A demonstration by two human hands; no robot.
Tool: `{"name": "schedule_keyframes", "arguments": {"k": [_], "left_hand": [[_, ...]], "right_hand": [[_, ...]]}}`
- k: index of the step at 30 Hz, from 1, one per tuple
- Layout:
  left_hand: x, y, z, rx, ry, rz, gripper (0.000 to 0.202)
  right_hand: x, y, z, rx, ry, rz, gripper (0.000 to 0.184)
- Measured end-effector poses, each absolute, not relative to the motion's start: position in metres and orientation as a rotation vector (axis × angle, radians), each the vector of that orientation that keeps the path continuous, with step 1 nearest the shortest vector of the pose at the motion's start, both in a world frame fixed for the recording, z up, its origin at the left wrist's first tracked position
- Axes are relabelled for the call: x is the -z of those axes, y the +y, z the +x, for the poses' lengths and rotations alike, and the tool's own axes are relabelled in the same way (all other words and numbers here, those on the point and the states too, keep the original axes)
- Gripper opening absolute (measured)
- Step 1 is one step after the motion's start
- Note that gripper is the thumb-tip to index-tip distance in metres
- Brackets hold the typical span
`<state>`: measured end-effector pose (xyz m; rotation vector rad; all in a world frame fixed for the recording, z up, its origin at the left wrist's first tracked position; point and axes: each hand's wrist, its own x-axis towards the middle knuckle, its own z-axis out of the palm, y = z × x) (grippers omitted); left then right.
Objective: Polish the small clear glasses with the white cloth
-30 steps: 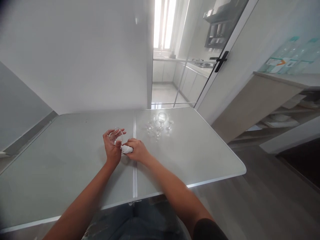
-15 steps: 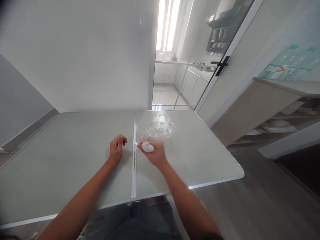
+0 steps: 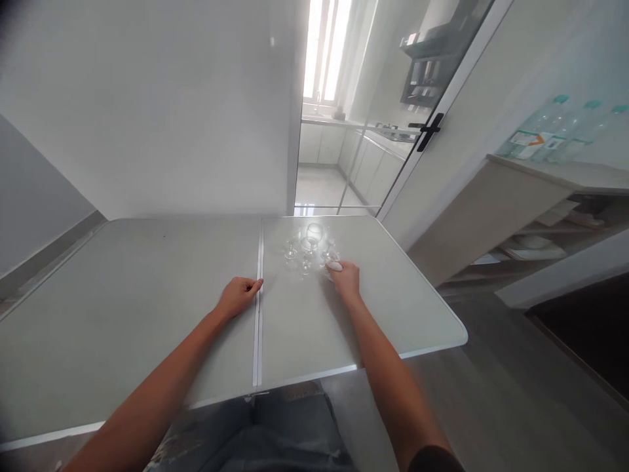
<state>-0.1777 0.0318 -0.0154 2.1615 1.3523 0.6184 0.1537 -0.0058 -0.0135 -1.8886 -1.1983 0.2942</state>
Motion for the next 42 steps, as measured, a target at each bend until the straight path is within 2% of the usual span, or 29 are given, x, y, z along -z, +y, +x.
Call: {"name": "schedule_keyframes", "arguments": {"k": [12,21,26,31,35,37,42], "left_hand": [[0.01,0.03,-0.173,-0.459,1.457,2.146,0.055],[0.01,0.028,-0.172,-0.477,1.47,2.165,0.055],[0.012,0.028,-0.173,-0.487,1.454,2.168,0.057],[0.012,0.027,-0.172,-0.49,1.457,2.172,0.054],[0.014,0.027,-0.17,-0.504,1.435,2.178,0.052],[0.015,0.028,-0.171,-0.529,1.425,2.171,0.052],[0.017,0.03,-0.174,-0.719,1.382,2.031,0.055]], "right_hand": [[0.024,0.005,0.144,-0.188,-1.299,-2.027,0.034],[0.028,0.005,0.137,-0.129,-1.35,-2.066,0.026],[0.017,-0.006,0.141,-0.267,-1.273,-1.978,0.048],[0.005,-0.04,0.139,-0.177,-1.338,-2.096,0.025],[0.005,-0.068,0.109,-0.037,-1.474,-2.129,0.026],[0.006,-0.071,0.083,-0.127,-1.719,-1.968,0.025],[0.002,-0.044,0.008,-0.447,-2.185,-1.63,0.009]]}}
